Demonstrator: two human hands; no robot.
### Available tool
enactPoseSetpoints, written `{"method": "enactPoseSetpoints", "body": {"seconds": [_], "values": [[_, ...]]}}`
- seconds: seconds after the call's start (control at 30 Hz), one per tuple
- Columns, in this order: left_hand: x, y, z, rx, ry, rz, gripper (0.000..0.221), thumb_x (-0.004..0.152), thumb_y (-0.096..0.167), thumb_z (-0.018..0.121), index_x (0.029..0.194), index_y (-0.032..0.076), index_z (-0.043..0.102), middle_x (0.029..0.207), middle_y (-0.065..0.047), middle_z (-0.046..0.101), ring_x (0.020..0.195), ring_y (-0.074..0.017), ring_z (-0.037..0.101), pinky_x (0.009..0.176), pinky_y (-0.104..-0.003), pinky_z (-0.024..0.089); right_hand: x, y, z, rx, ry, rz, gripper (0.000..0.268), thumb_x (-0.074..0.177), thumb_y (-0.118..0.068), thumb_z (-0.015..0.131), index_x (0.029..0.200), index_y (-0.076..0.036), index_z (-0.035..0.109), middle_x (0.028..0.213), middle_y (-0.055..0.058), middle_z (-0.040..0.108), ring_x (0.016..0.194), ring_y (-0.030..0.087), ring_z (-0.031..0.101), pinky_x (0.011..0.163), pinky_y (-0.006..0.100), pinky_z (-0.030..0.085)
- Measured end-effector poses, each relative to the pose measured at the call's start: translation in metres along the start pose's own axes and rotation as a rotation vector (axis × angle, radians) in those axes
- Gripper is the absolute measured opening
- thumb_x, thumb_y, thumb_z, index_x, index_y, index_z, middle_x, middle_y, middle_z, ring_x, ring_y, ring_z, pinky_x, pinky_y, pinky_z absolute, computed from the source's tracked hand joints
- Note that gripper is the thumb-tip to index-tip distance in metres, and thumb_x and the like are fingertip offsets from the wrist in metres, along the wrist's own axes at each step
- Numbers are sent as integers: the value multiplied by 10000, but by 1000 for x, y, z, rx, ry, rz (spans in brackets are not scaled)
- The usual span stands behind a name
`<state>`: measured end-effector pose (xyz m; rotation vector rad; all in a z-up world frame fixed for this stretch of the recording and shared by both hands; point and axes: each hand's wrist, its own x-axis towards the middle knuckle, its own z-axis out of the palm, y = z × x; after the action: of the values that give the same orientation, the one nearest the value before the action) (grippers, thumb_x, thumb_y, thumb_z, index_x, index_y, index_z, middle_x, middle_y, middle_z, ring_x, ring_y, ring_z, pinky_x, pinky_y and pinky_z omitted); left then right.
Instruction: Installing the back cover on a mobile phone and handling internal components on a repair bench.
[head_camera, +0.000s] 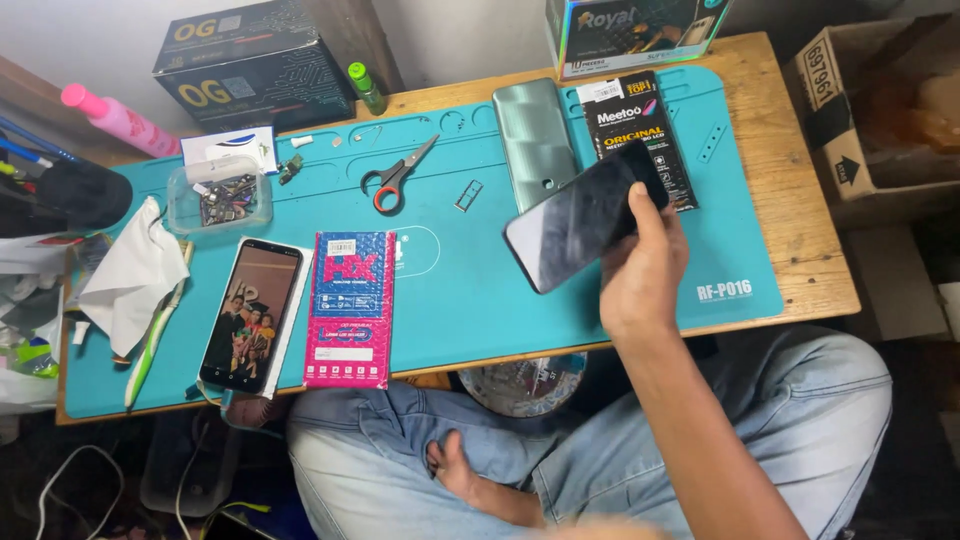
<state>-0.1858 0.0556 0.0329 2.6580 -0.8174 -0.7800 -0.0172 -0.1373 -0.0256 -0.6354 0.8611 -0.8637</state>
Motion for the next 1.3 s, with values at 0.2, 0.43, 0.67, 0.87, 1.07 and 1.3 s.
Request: {"method": "enactPoseSetpoints", "body": {"seconds": [0.2, 0.43, 0.67, 0.87, 1.07, 1.3], "values": [[97, -43, -114, -1234, 758, 107, 590, 956, 249, 672, 1500, 65, 536, 1312, -107, 681, 1087, -168, 691, 894, -307, 574, -62, -35, 7, -5, -63, 256, 139, 953, -87, 727, 1072, -16, 712, 1039, 142, 784, 957, 246, 755, 913, 365, 657], [125, -53, -120, -1411, 643, 71, 311, 975, 170, 707, 1252, 41, 765, 1029, -28, 788, 932, -108, 695, 846, -279, 605, -110, -34, 12, -383, -382, 221, 928, 803, 91, 722, 1658, -163, 465, 1108, 114, 727, 963, 162, 699, 936, 260, 563], [109, -81, -134, -1055, 699, 391, 275, 1024, 87, 680, 1277, 104, 786, 927, -31, 633, 821, -140, 648, 738, -275, 544, -86, -26, -10, -248, -459, 162, 431, 934, -25, 746, 1249, -268, 581, 841, -91, 539, 857, 101, 590, 897, 358, 491], [101, -78, -130, -951, 850, 475, 240, 1006, 47, 735, 1241, 68, 774, 928, -62, 655, 811, -173, 666, 757, -296, 565, -82, -11, -17, -113, -273, 178, 365, 928, 27, 778, 1040, -287, 631, 792, -130, 646, 741, 69, 688, 721, 332, 603], [95, -91, -149, -1038, 651, 454, 208, 1042, 178, 650, 1154, 86, 799, 989, -44, 781, 883, -156, 710, 742, -291, 564, -100, -48, 14, -347, -398, 341, 488, 1014, -137, 596, 1500, -91, 616, 1183, 109, 740, 1034, 191, 687, 868, 296, 526], [121, -128, -171, -618, 475, 938, 218, 1036, 201, 782, 1251, 219, 751, 1563, -119, 577, 1535, -409, 514, 1337, -588, 374, -73, -80, -1, -478, -859, 759, 833, 837, -133, 796, 1590, -22, 459, 1222, 146, 726, 963, 248, 737, 832, 338, 570]]}}
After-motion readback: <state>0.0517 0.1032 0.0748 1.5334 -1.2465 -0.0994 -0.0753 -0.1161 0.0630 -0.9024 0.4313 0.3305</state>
